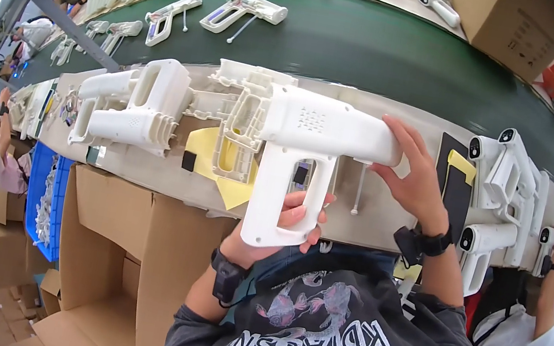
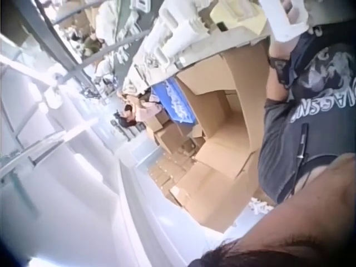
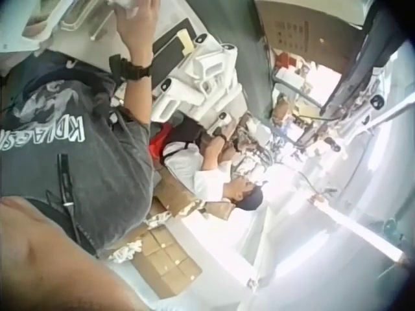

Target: The person picks up a white plastic housing, fits it onto another housing, and sets the unit aside. They then peel a black adhesive strip from a yellow backing, apply it to a motor inside a housing, and join it with another housing before setting the assembled device aside.

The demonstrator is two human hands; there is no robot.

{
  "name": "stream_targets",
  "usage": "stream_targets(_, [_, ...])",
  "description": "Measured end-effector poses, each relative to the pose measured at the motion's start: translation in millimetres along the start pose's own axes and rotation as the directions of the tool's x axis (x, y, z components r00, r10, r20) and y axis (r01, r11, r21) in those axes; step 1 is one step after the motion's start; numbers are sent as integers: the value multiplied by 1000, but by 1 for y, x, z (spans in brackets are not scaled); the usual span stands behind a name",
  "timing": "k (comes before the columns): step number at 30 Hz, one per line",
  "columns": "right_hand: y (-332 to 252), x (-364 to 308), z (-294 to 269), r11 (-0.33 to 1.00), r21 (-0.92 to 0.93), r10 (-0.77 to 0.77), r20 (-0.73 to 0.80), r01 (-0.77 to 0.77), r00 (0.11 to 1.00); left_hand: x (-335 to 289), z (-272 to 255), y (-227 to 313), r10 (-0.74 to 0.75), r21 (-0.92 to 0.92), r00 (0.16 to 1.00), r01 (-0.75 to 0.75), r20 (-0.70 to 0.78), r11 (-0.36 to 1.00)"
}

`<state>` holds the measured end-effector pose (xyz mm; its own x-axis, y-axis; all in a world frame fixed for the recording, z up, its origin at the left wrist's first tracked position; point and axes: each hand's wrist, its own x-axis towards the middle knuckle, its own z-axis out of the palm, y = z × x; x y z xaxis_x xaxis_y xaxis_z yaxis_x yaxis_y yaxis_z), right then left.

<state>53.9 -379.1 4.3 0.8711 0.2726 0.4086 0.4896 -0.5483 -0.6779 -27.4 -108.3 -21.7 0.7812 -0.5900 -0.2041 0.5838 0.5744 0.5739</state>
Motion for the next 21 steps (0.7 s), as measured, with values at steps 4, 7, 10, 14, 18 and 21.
stream_targets(4, [26, 12, -23, 999, -37, -11, 138, 16, 990, 5, -36, 36, 51, 708, 985, 84, -167, 701])
stream_targets(7, [56, 20, -22, 997, -69, -6, 222, 21, 975, 16, -49, 73, 224, 776, 895, 184, -386, 604])
stream_targets(10, [74, 21, -15, 997, -74, -12, 249, 31, 968, 52, -37, 77, 614, 916, 754, -39, -236, 399])
stream_targets(14, [90, 19, 0, 996, -66, -37, 265, 56, 963, 93, -45, 69, 583, 970, 775, -194, 242, -145])
stream_targets(18, [92, 16, 1, 1000, -25, 22, 274, -16, 962, 103, -48, 66, 409, 989, 906, -141, 108, 51])
stream_targets(21, [97, 14, 5, 999, -20, 35, 272, -31, 962, 107, -55, 62, 389, 987, 909, -157, 152, -19])
